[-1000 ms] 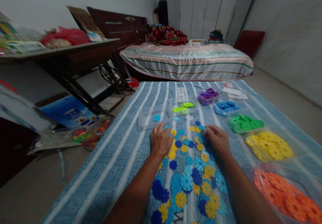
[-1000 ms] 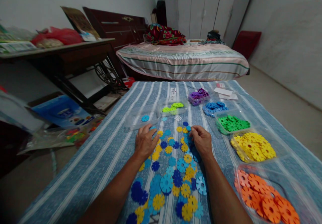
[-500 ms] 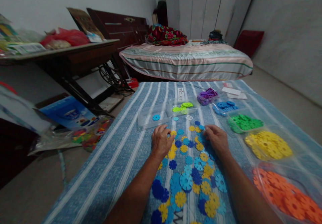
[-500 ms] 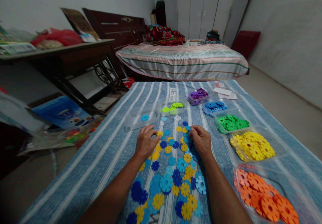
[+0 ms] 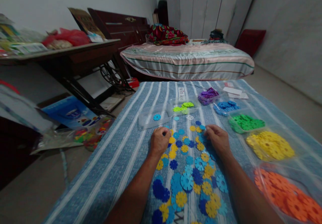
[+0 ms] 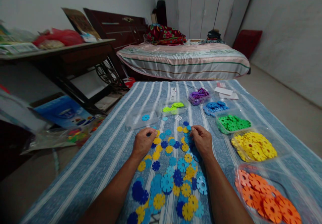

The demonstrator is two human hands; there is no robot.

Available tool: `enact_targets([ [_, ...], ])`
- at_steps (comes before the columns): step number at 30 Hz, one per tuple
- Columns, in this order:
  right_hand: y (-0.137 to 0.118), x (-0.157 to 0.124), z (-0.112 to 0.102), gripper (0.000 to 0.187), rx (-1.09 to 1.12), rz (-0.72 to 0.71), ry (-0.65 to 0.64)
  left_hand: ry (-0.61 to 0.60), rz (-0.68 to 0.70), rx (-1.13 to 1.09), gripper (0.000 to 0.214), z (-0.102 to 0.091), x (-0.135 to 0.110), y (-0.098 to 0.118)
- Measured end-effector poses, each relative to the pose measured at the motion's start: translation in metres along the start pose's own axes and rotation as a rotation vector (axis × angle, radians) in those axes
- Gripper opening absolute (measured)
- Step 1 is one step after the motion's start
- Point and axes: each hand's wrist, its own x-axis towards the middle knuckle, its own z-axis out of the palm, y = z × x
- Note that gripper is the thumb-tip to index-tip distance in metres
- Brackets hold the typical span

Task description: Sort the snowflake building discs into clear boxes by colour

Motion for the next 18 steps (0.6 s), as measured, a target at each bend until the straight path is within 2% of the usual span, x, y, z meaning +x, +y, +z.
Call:
enact_targets([
  [5, -0.001, 0.000, 0.001, 0.031, 0.018, 0.000, 0.007, -0.012, -0.097, 0.016, 0.016, -0.004, -0.001, 0.004],
  [11, -0.004, -0.002, 0.001, 0.030, 0.013, -0.006, 0.009, -0.034, -0.109, 0.023, 0.018, -0.006, -0.001, 0.004],
  [18, -0.001, -0.001, 0.000, 0.029, -0.002, -0.017, -0.002, -0.181, -0.126, -0.111, 0.016, -0.017, 0.006, -0.003],
])
